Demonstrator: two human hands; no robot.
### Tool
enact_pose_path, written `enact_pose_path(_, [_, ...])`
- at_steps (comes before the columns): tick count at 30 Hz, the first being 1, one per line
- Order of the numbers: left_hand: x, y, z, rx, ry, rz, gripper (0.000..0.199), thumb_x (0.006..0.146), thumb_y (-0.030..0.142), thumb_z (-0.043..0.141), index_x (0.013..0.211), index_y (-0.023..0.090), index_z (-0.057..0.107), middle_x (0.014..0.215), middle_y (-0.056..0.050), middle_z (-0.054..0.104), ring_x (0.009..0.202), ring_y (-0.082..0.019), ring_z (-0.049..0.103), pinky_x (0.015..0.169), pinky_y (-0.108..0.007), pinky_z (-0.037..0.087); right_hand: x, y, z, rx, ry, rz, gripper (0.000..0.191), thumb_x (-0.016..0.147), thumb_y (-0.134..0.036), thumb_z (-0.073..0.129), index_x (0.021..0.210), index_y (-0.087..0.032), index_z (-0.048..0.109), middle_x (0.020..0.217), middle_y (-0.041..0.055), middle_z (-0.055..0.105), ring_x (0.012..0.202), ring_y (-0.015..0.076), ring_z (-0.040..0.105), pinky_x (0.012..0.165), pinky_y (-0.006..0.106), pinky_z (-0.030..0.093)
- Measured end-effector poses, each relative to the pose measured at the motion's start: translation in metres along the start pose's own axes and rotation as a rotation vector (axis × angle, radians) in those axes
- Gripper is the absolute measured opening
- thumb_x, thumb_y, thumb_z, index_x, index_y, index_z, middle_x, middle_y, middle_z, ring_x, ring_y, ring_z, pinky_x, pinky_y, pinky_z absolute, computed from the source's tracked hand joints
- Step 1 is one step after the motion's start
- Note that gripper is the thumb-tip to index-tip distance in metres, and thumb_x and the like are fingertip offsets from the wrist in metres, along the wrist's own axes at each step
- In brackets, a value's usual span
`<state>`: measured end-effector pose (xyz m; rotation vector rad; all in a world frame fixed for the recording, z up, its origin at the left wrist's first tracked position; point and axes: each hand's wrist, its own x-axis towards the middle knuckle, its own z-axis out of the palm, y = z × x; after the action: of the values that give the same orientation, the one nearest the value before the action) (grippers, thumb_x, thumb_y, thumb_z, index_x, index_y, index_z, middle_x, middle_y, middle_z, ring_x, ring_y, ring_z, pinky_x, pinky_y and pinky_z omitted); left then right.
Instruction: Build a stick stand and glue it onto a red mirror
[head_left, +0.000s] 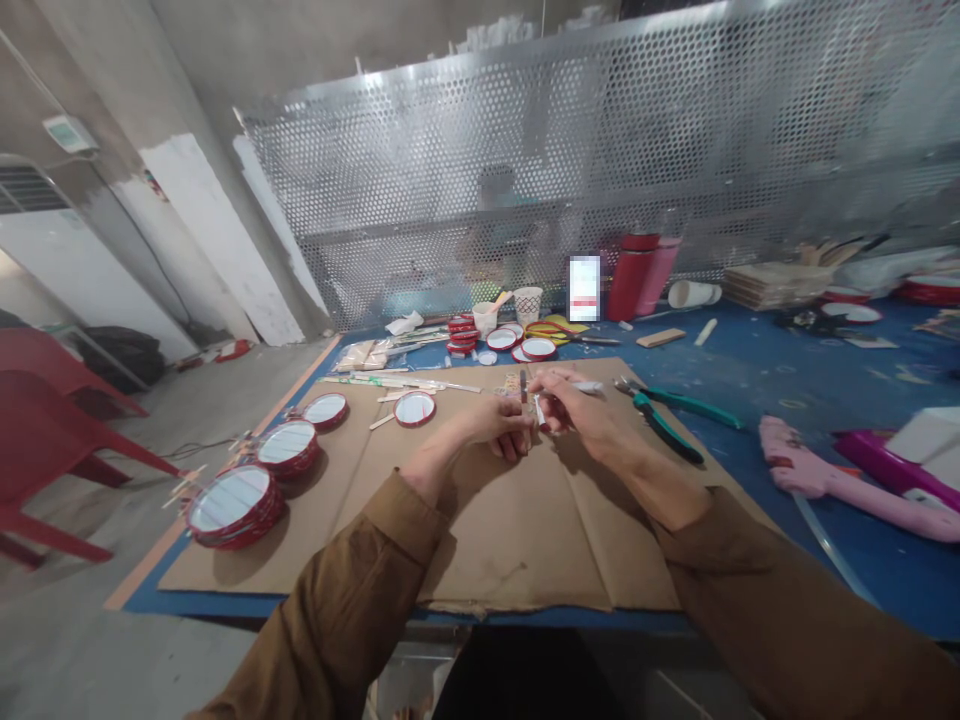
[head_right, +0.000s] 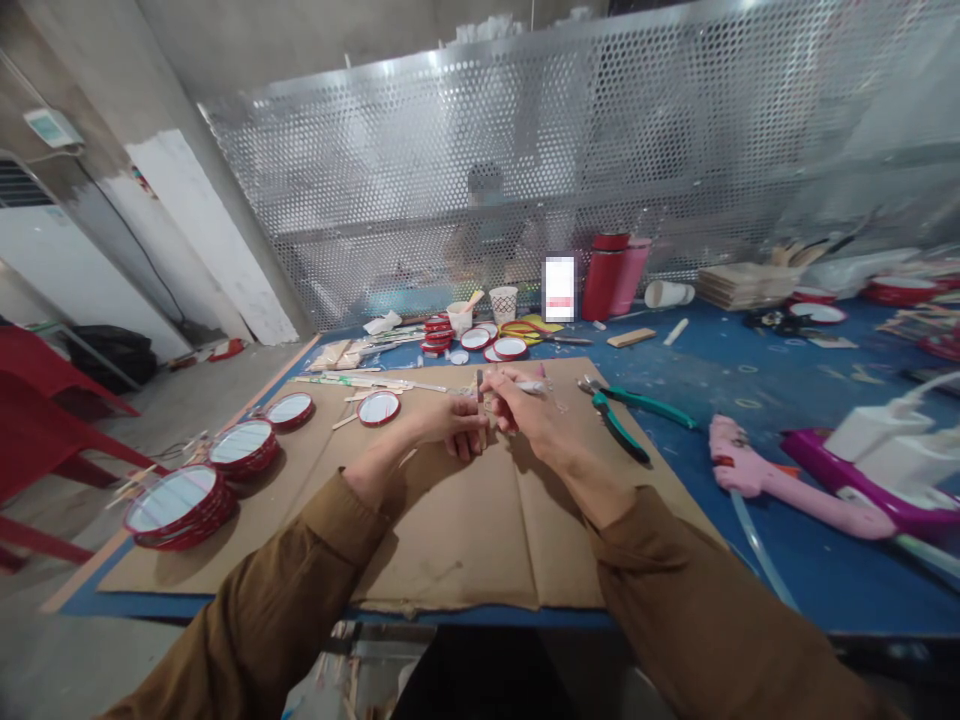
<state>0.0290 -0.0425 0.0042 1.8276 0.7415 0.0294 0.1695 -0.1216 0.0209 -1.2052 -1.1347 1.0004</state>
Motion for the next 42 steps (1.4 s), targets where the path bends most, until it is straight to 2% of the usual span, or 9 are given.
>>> enact_pose_path(4, [0.0001,-0.0005,0.0004,0.005,0.012,0.007,0.019,0.095,0.027,0.041,0.094,0.013,0.054,0.063,-0.001,0.066,0.047,-0.007,0.059,0.05,-0.017,0.045,0.0005,0.0003,0.0003,0.001,-0.002,0.0,0.038,0.074,-0.058,0.061,0.076,-0.02,0.059,0.052,-0.0052,0.05,0.036,0.0065,0.042,0.035,0.02,0.029])
enact_pose_path(11, [-0.0013,0.0009,0.001,-0.008,0.016,0.007,0.025,0.094,0.036,0.046,0.087,0.013,0.054,0.062,0.0,0.065,0.045,-0.006,0.058,0.049,-0.016,0.044,0.0035,0.0062,-0.0032,0.002,-0.022,-0.014,0.039,0.076,-0.059,0.06,0.077,-0.02,0.06,0.053,-0.0053,0.05,0.038,0.0065,0.043,0.036,0.02,0.031])
enact_pose_path(23, [-0.0038,0.0052,0.0023,-0.008,0.028,-0.016,0.017,0.094,0.023,0.041,0.086,0.014,0.052,0.061,0.001,0.063,0.044,-0.007,0.057,0.047,-0.017,0.044,0.0024,0.0028,-0.0031,-0.002,-0.003,0.001,0.038,0.074,-0.059,0.062,0.076,-0.02,0.059,0.051,-0.0056,0.05,0.036,0.0067,0.043,0.035,0.02,0.031])
enact_pose_path(31, [-0.0004,-0.0006,0.0006,-0.009,0.015,0.016,0.021,0.093,0.032,0.046,0.086,0.014,0.053,0.063,0.0,0.064,0.045,-0.007,0.058,0.047,-0.017,0.044,0.0014,0.0002,-0.0024,-0.003,0.014,0.017,0.039,0.073,-0.059,0.063,0.075,-0.02,0.059,0.05,-0.0056,0.049,0.036,0.0065,0.043,0.034,0.019,0.03])
enact_pose_path(42, [-0.0021,0.0035,0.0016,0.012,0.017,-0.001,0.021,0.094,0.027,0.041,0.084,0.013,0.053,0.062,0.0,0.064,0.045,-0.006,0.057,0.048,-0.016,0.044,0.003,0.0038,-0.0024,-0.01,-0.002,0.009,0.04,0.073,-0.059,0.063,0.075,-0.02,0.059,0.049,-0.0059,0.049,0.035,0.0063,0.043,0.035,0.019,0.031])
